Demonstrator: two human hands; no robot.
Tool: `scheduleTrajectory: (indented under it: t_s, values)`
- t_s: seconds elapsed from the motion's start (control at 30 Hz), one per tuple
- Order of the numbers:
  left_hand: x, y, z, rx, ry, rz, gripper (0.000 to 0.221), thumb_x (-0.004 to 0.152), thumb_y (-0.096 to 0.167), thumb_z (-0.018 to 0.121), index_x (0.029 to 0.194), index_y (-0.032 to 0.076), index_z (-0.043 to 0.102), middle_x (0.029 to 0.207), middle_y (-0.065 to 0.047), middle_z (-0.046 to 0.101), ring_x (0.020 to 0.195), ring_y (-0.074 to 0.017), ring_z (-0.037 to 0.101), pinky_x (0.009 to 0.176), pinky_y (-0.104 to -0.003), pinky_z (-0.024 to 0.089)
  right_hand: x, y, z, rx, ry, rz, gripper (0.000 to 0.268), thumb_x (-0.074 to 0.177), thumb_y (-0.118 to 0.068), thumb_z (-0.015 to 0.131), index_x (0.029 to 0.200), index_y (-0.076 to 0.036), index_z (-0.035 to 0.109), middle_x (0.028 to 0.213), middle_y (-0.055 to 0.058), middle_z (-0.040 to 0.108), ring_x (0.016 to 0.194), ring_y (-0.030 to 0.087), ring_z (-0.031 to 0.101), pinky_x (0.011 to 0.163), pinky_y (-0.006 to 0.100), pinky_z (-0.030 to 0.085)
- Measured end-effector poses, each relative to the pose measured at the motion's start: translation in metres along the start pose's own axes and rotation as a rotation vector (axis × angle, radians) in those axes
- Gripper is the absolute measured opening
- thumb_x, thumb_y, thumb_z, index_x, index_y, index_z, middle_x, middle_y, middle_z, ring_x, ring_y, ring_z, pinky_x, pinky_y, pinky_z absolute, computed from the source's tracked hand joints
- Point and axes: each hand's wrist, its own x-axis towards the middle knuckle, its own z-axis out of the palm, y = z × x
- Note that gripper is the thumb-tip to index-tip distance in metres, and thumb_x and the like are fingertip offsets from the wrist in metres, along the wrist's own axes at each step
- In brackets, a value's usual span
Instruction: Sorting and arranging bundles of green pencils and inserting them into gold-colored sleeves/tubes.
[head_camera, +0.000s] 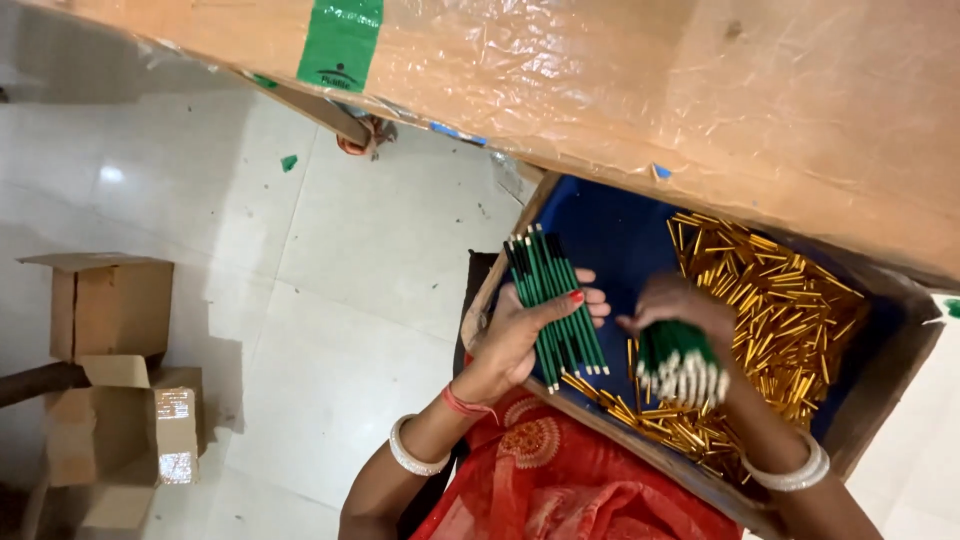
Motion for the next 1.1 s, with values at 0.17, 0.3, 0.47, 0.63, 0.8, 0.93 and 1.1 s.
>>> scheduleTrajectory:
  t_s: [0.17,0.3,0.47,0.63,0.8,0.93,1.1]
  values:
    - [0.000,-0.006,0.008,0.002,0.010,-0.004,0.039,0.092,0.001,0.073,0.128,-0.009,0.061,0.110,-0.024,0.073,0.098,-0.0299,0.075,0.083,-0.042,0.066,0.018,-0.033,-0.004,-0.178,-0.044,-0.258,0.014,0.086,-0.020,0.079,0.096,-0.012,0.076,0.093,0.001,0.071,0.083,0.016,0.071,0.076,0.036,0.059]
    - [-0.002,-0.020,0.009,0.116,0.031,0.054,0.033,0.093,-0.001,0.073,0.124,-0.008,0.065,0.108,-0.022,0.074,0.097,-0.0276,0.075,0.083,-0.039,0.066,0.026,-0.041,-0.003,-0.423,-0.173,-0.404,0.019,0.079,-0.015,0.078,0.098,-0.017,0.082,0.090,0.002,0.071,0.081,0.016,0.071,0.074,0.039,0.058]
    - [-0.002,-0.026,0.005,0.190,0.030,0.126,0.028,0.093,-0.004,0.073,0.119,-0.007,0.068,0.107,-0.019,0.076,0.097,-0.0243,0.076,0.085,-0.035,0.065,0.018,-0.031,0.005,-0.524,-0.162,-0.465,0.014,0.081,-0.018,0.080,0.095,-0.021,0.082,0.094,-0.004,0.074,0.082,0.013,0.069,0.070,0.035,0.057]
    - [-0.004,-0.030,0.004,0.231,0.038,0.112,0.028,0.092,-0.005,0.072,0.120,-0.005,0.069,0.107,-0.018,0.076,0.096,-0.0216,0.075,0.084,-0.033,0.064,0.020,-0.028,0.006,-0.609,-0.169,-0.607,0.012,0.082,-0.015,0.078,0.092,-0.021,0.081,0.094,-0.005,0.075,0.082,0.014,0.070,0.065,0.032,0.056]
    - [-0.002,-0.033,0.005,0.150,0.064,0.020,0.026,0.093,-0.001,0.070,0.119,-0.005,0.069,0.115,-0.015,0.076,0.097,-0.0189,0.075,0.083,-0.033,0.063,0.023,-0.029,-0.002,-0.529,-0.161,-0.603,0.007,0.085,-0.018,0.077,0.092,-0.018,0.080,0.102,-0.003,0.078,0.087,0.015,0.070,0.067,0.032,0.057]
    - [-0.002,-0.027,0.007,0.203,0.069,-0.016,0.026,0.093,-0.002,0.070,0.119,-0.005,0.069,0.115,-0.015,0.076,0.098,-0.0190,0.075,0.083,-0.033,0.064,0.029,-0.038,-0.003,-0.545,-0.197,-0.572,0.009,0.084,-0.018,0.076,0.091,-0.017,0.081,0.102,-0.001,0.078,0.088,0.014,0.070,0.067,0.033,0.058]
    - [-0.005,-0.025,0.010,0.191,0.052,-0.023,0.025,0.092,-0.006,0.071,0.117,-0.006,0.071,0.105,-0.020,0.076,0.088,-0.0216,0.076,0.074,-0.032,0.065,0.033,-0.050,-0.006,-0.608,-0.211,-0.727,0.007,0.086,-0.015,0.076,0.092,-0.018,0.080,0.103,-0.001,0.078,0.090,0.014,0.068,0.076,0.034,0.060]
